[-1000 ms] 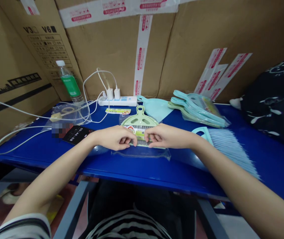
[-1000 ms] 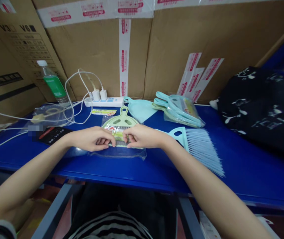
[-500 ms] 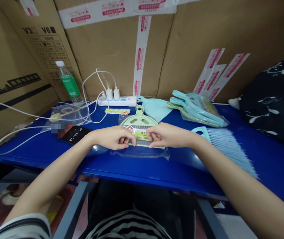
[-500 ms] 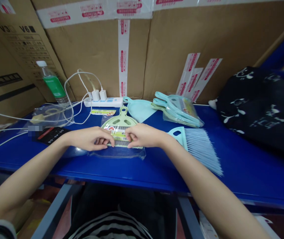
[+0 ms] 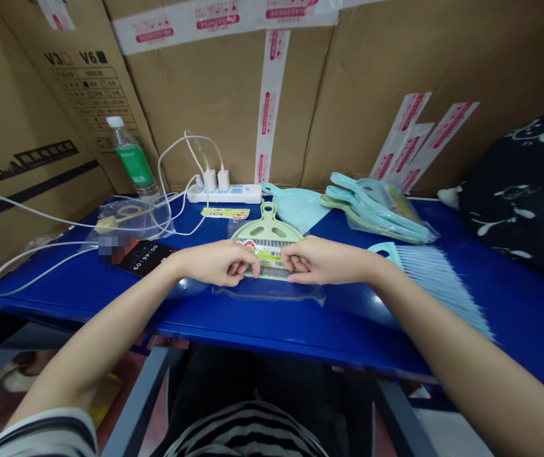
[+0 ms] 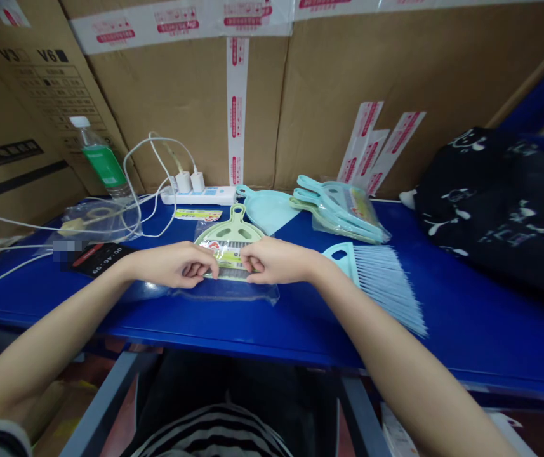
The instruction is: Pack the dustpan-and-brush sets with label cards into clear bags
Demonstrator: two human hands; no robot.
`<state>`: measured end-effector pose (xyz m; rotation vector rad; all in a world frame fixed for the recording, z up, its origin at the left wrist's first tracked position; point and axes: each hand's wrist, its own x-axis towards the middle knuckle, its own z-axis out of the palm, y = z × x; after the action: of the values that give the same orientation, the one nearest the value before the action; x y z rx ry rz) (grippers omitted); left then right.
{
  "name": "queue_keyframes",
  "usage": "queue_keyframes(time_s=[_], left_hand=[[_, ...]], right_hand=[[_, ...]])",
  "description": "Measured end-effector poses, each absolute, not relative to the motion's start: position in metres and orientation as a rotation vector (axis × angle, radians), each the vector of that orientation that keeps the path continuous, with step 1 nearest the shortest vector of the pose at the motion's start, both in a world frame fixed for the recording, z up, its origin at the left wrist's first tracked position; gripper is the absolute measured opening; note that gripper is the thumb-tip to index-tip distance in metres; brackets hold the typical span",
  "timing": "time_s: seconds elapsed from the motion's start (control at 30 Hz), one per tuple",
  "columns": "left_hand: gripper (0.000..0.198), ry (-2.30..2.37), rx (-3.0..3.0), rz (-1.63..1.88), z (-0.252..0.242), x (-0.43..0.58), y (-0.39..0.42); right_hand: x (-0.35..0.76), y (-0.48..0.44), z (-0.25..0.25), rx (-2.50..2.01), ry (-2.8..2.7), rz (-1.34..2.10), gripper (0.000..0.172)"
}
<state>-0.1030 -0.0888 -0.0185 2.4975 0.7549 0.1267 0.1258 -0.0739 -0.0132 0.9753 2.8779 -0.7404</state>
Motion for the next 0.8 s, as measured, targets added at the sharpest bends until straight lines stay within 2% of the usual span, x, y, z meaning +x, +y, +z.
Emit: queue_keyframes(time_s=[0.3, 0.53, 0.8], left_hand=[[0.026, 0.83, 2.543, 0.136, -0.0186, -0.1011, -0.09], [0.025, 0.835, 2.566, 0.12, -0.0194, -0.1011, -0.0897], [0.023, 0.829, 2.563, 0.1, -0.0194, -0.1011, -0.0891]], right_hand=[[0.1252, -0.0722, -0.0161, 0.985, 2.895, -0.736, 0.021], [0.1272, -0.0716, -0.0157, 0.934, 2.899, -0.781, 0.01], [0.1267, -0.0702, -0.018, 0.95, 2.916, -0.781, 0.011]])
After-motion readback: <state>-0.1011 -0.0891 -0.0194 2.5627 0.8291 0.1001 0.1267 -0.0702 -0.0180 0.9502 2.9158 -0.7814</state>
